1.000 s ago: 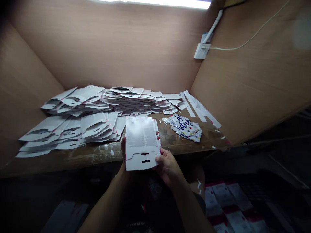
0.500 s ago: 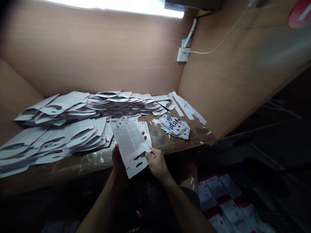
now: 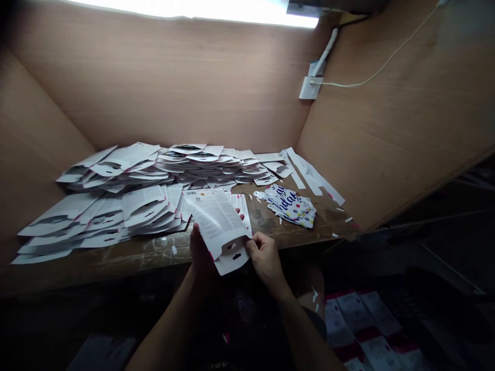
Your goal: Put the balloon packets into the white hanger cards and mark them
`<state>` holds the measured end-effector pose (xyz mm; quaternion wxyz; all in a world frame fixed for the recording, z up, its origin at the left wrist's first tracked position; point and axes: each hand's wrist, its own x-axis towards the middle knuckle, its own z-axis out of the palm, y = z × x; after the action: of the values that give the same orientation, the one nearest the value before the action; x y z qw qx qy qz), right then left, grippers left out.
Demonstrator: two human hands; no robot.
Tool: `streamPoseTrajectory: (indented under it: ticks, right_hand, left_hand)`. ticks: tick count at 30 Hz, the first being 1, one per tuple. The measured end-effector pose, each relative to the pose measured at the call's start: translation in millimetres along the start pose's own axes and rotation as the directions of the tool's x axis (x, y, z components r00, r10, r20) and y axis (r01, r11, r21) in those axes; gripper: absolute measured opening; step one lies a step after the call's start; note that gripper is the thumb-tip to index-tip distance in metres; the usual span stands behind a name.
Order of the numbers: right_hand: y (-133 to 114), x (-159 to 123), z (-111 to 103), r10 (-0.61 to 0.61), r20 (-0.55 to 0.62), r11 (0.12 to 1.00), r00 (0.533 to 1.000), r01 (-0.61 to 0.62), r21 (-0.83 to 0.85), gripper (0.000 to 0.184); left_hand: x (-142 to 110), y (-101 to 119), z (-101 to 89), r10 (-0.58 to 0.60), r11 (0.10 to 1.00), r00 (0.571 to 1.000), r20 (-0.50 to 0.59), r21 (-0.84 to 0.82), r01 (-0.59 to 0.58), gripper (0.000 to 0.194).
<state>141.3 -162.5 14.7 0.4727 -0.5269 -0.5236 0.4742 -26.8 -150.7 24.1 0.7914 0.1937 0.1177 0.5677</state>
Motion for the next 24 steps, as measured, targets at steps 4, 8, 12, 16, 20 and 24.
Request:
streamPoseTrajectory:
  ticks: [4, 8, 12, 16, 20, 24]
  right_hand:
    - [-7.3, -23.1, 0.4, -0.525, -0.221, 0.827, 0.822, 0.431, -0.361, 0.028]
    - [-18.3, -48.6, 6.5, -0.67, 0.157, 0.599, 0.726, 0.653, -0.462, 0.056]
    - [-18.9, -14.8, -16.4, -0.565, 0.274, 0.706, 0.778, 0.628, -0.329, 0.071]
    - [-10.8, 88.2, -89.2, -0.312, -0.301, 0.854, 0.901, 0.127, -0.505, 0.063]
    - [1.9, 161.7, -152.1, -0.038, -0.517, 0.885, 0.855, -0.211, -0.415, 0.063]
    - [18.3, 164.1, -172.6, -0.109, -0.517, 0.944, 0.849, -0.074, -0.32, 0.047]
  left_hand:
    - [0.4, -2.2, -1.6, -0.012, 0.999, 0.999, -0.05, -0.038, 0.01, 0.097]
    - [3.1, -2.5, 0.4, 0.025, 0.998, 0.996, -0.089, -0.056, -0.03, 0.094]
    - [4.9, 5.3, -0.9, 0.054, 0.995, 0.985, -0.163, -0.079, -0.068, 0.086]
    - [4.5, 11.6, -3.4, 0.04, 0.996, 0.977, -0.208, -0.075, -0.057, 0.089]
    - [1.2, 12.5, 0.6, -0.01, 0.998, 0.986, -0.164, -0.065, -0.001, 0.094]
    - [-3.7, 20.7, 1.6, 0.004, 0.998, 0.988, -0.151, -0.06, -0.013, 0.091]
